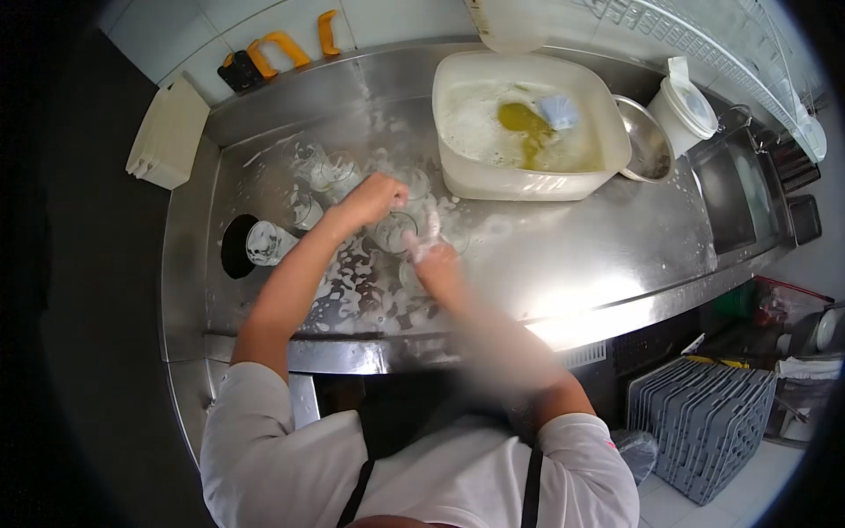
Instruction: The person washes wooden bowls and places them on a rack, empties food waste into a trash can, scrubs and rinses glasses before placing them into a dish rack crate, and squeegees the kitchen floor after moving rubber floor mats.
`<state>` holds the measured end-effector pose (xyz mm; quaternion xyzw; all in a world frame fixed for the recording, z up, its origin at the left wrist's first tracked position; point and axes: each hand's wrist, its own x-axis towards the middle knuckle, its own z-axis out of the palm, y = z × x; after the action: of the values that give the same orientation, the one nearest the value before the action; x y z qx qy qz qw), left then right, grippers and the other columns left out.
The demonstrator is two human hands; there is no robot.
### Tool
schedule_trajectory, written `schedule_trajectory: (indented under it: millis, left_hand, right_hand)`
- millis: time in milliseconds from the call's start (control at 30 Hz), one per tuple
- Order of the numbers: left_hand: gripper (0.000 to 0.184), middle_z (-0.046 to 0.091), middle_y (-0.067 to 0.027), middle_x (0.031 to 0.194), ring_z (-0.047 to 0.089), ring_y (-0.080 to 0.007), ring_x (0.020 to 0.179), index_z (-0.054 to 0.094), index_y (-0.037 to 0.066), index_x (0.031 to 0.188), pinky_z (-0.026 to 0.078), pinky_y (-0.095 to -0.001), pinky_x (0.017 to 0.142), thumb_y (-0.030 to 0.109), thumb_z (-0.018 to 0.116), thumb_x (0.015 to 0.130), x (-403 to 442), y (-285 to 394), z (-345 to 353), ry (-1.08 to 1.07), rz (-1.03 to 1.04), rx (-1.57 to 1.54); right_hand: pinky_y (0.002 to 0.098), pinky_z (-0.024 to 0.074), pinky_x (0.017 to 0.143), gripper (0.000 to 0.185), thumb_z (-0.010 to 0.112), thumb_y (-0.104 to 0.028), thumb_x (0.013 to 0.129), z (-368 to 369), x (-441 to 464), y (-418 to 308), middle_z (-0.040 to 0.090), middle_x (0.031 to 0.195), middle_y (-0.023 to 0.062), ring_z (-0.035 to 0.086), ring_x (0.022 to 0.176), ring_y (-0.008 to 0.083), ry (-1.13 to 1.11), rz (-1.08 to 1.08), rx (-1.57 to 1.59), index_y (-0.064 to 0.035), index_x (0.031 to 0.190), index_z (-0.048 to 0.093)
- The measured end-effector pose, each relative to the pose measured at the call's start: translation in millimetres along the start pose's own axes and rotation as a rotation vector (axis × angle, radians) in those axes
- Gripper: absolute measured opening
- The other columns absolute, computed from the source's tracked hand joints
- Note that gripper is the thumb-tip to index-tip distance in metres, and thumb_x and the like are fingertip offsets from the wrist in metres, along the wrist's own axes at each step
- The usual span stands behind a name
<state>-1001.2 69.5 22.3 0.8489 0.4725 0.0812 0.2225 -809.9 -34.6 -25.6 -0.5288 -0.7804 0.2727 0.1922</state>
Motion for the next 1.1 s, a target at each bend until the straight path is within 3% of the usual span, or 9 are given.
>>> schedule_trajectory:
  millis: [67, 133, 267, 367, 467, 567, 700, 800, 1100]
  left_hand:
    - [0.010, 0.067, -0.0170, 0.087, 0.064, -0.0363, 0.085, 0.066, 0.000, 0.089, 0.050, -0.0414, 0.075, 0.001, 0.061, 0.079, -22.3, 8.6, -1.6, 0.031, -0.001, -0.098]
    - [0.012, 0.067, -0.0172, 0.091, 0.064, -0.0352, 0.089, 0.066, -0.001, 0.091, 0.050, -0.0401, 0.077, 0.002, 0.060, 0.082, -35.5, 4.0, -2.2, 0.082, 0.087, -0.176]
    - [0.017, 0.065, -0.0181, 0.106, 0.063, -0.0353, 0.094, 0.066, 0.000, 0.099, 0.050, -0.0392, 0.081, 0.000, 0.057, 0.085, -47.9, -2.4, 2.4, 0.151, 0.075, -0.335]
    - [0.020, 0.061, -0.0173, 0.117, 0.064, -0.0370, 0.091, 0.064, 0.002, 0.106, 0.051, -0.0397, 0.083, 0.002, 0.057, 0.087, -57.7, -3.5, 24.1, 0.456, 0.050, -0.455]
    - [0.026, 0.057, -0.0171, 0.123, 0.062, -0.0361, 0.098, 0.060, 0.004, 0.113, 0.049, -0.0396, 0.087, 0.003, 0.059, 0.087, -81.7, 25.5, 14.2, 0.681, -0.204, -0.522]
    - [0.030, 0.057, -0.0174, 0.117, 0.056, -0.0349, 0.107, 0.057, 0.004, 0.116, 0.046, -0.0399, 0.091, 0.004, 0.059, 0.086, -115.6, 30.0, 12.4, 0.853, -0.355, -0.134]
    - [0.045, 0.060, -0.0204, 0.113, 0.058, -0.0349, 0.108, 0.052, 0.006, 0.127, 0.042, -0.0472, 0.095, -0.002, 0.054, 0.082, -130.4, 21.4, -5.7, 0.566, -0.776, 0.312]
    - [0.049, 0.062, -0.0263, 0.111, 0.061, -0.0388, 0.106, 0.042, 0.012, 0.138, 0.046, -0.0466, 0.091, 0.007, 0.050, 0.089, -106.4, -19.0, -11.7, 0.329, -0.899, 0.050]
    - [0.028, 0.065, -0.0270, 0.105, 0.062, -0.0420, 0.102, 0.068, 0.002, 0.103, 0.049, -0.0461, 0.090, 0.013, 0.047, 0.089, -46.2, -82.6, 14.5, 0.378, -0.705, 0.074]
  right_hand:
    - [0.0440, 0.0549, 0.064, 0.047, 0.054, 0.000, 0.076, -14.1, 6.4, -11.5, 0.030, 0.144, 0.0320, 0.066, 0.073, 0.0382, 0.040, -0.043, 0.000, -0.0221, 0.118, 0.055]
    - [0.0455, 0.0545, 0.064, 0.054, 0.054, 0.002, 0.076, -16.4, 13.3, -13.0, 0.028, 0.145, 0.0315, 0.066, 0.072, 0.0387, 0.101, -0.254, -0.265, -0.0240, 0.123, 0.051]
    - [0.0438, 0.0543, 0.063, 0.041, 0.055, -0.001, 0.077, -12.2, 31.7, -19.0, 0.043, 0.134, 0.0277, 0.066, 0.074, 0.0384, -0.046, -0.386, -0.400, -0.0196, 0.114, 0.058]
    - [0.0437, 0.0536, 0.067, 0.031, 0.056, -0.003, 0.078, 10.9, 52.8, -4.8, 0.056, 0.114, 0.0245, 0.065, 0.081, 0.0379, -0.155, -0.410, -0.479, -0.0162, 0.105, 0.063]
    - [0.0452, 0.0522, 0.072, 0.024, 0.057, -0.004, 0.079, 11.0, 56.0, -14.4, 0.062, 0.094, 0.0221, 0.064, 0.086, 0.0382, -0.136, -0.339, -0.493, -0.0137, 0.100, 0.065]
    - [0.0469, 0.0507, 0.075, 0.023, 0.058, -0.005, 0.080, -3.9, 48.6, -20.5, 0.063, 0.088, 0.0228, 0.063, 0.087, 0.0394, -0.151, -0.290, -0.398, -0.0123, 0.100, 0.065]
    - [0.0473, 0.0504, 0.076, 0.022, 0.064, -0.008, 0.079, -8.5, 22.0, -18.2, 0.064, 0.088, 0.0228, 0.063, 0.085, 0.0406, -0.082, -0.199, -0.396, -0.0117, 0.100, 0.065]
    - [0.0468, 0.0505, 0.076, 0.022, 0.067, -0.010, 0.078, -4.6, 13.9, -15.7, 0.065, 0.089, 0.0219, 0.064, 0.084, 0.0408, -0.087, -0.148, -0.396, -0.0115, 0.100, 0.065]
    - [0.0461, 0.0502, 0.081, 0.026, 0.069, -0.014, 0.077, -3.8, 18.1, 20.0, 0.066, 0.094, 0.0215, 0.063, 0.092, 0.0393, -0.091, -0.170, -0.424, -0.0122, 0.102, 0.066]
